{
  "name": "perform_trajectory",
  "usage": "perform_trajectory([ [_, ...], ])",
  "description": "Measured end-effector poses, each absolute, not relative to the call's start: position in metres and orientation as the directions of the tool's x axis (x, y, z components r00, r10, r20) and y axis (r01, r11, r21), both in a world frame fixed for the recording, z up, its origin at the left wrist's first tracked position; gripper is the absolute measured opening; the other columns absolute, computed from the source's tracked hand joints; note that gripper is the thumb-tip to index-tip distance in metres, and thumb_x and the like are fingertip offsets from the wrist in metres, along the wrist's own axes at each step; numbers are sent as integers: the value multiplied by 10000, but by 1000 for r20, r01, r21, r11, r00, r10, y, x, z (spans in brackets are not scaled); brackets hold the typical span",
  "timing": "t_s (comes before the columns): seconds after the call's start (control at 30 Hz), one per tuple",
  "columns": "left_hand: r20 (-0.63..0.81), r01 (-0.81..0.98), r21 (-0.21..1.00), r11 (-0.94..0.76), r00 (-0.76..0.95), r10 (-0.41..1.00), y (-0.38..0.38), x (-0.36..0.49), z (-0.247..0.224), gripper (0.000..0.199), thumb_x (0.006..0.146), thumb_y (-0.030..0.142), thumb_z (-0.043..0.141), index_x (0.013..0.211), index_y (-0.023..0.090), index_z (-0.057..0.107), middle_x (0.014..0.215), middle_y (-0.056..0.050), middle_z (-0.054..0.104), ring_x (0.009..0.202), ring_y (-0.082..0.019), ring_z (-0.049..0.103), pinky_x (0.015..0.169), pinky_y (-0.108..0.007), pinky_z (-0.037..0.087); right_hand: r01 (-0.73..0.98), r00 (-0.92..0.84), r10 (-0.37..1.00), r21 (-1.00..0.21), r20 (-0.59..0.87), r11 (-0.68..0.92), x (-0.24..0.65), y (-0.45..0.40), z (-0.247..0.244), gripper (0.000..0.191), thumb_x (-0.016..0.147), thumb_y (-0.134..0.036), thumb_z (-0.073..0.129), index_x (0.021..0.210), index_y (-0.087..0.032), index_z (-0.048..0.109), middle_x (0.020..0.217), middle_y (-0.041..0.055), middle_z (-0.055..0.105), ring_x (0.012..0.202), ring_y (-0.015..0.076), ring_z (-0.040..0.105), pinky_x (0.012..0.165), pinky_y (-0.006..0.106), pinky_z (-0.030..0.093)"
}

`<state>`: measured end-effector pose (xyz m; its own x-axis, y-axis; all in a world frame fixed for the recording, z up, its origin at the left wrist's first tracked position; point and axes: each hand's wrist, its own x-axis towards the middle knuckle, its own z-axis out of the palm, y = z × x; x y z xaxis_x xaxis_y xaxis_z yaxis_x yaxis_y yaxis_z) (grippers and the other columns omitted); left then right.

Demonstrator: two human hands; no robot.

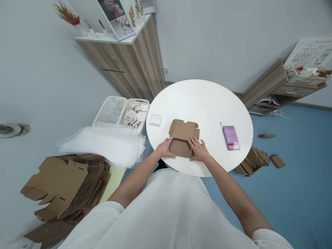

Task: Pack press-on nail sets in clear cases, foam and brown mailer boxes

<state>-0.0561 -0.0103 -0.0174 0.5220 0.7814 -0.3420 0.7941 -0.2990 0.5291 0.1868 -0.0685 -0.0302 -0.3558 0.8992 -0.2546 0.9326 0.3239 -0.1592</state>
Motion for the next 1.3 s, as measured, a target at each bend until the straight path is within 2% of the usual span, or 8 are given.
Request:
perform_trajectory([
  [0.17,-412,835,461,-299,500,762,-4,-49,-15,1230,387,501,751,1379,238,74,1189,-127,410,1052,-339,476,783,-346,403,928,-328,918,-260,-225,268,192,-75,-23,1132,515,-578,658,1386,-213,34,1460,109,29,1325,311,-33,1004,522,106],
  [0.27,-422,840,459,-290,493,761,-6,-47,-14,1216,401,513,739,1379,237,71,1182,-131,422,1040,-341,484,774,-354,403,897,-72,982,-441,-172,-12,203,-93,-25,1074,541,-616,619,1381,-235,69,1459,115,-21,1322,328,0,989,533,160],
  [0.47,-437,855,459,-244,456,776,-12,-43,-12,1189,435,532,718,1378,237,56,1176,-127,443,1035,-329,491,779,-349,397,216,366,805,-799,-467,-561,219,-124,-39,830,674,-497,554,1359,-222,175,1312,145,388,1069,239,506,817,362,446],
  [0.57,-449,867,441,-233,438,779,-15,-39,-11,1192,441,547,708,1377,241,37,1170,-127,452,1032,-327,492,778,-354,394,105,350,773,-798,-529,-594,216,-120,-38,758,649,-405,593,1312,-186,299,1166,129,523,935,213,567,733,321,474],
  [0.77,-476,892,393,-225,406,780,-18,-33,-9,1195,443,569,695,1374,250,17,1156,-138,463,1011,-331,506,774,-371,390,330,323,865,-811,-385,-484,203,-106,-19,394,696,-273,433,1056,-188,570,969,46,615,783,169,566,699,300,447],
  [0.9,-482,897,391,-206,391,784,-20,-31,-8,1206,441,582,688,1373,249,-1,1159,-139,458,997,-326,512,763,-378,398,473,258,905,-773,-338,-423,194,-106,-10,383,735,-293,375,1050,-188,565,866,38,612,670,153,541,620,286,431],
  [1.07,-502,902,394,-178,374,780,-22,-27,-7,1238,436,579,696,1372,245,-43,1179,-140,442,1004,-322,509,778,-380,400,594,234,924,-707,-303,-383,179,-97,-15,418,667,-421,528,1013,-187,540,1056,80,540,739,154,555,668,289,433],
  [1.3,-423,809,574,-127,425,800,-35,-36,-15,1203,480,554,695,1378,245,-44,1222,-135,401,1028,-309,498,795,-375,409,563,403,830,-611,-385,-557,181,-84,-32,295,653,-347,512,916,-219,468,705,-9,576,662,165,540,601,279,383],
])
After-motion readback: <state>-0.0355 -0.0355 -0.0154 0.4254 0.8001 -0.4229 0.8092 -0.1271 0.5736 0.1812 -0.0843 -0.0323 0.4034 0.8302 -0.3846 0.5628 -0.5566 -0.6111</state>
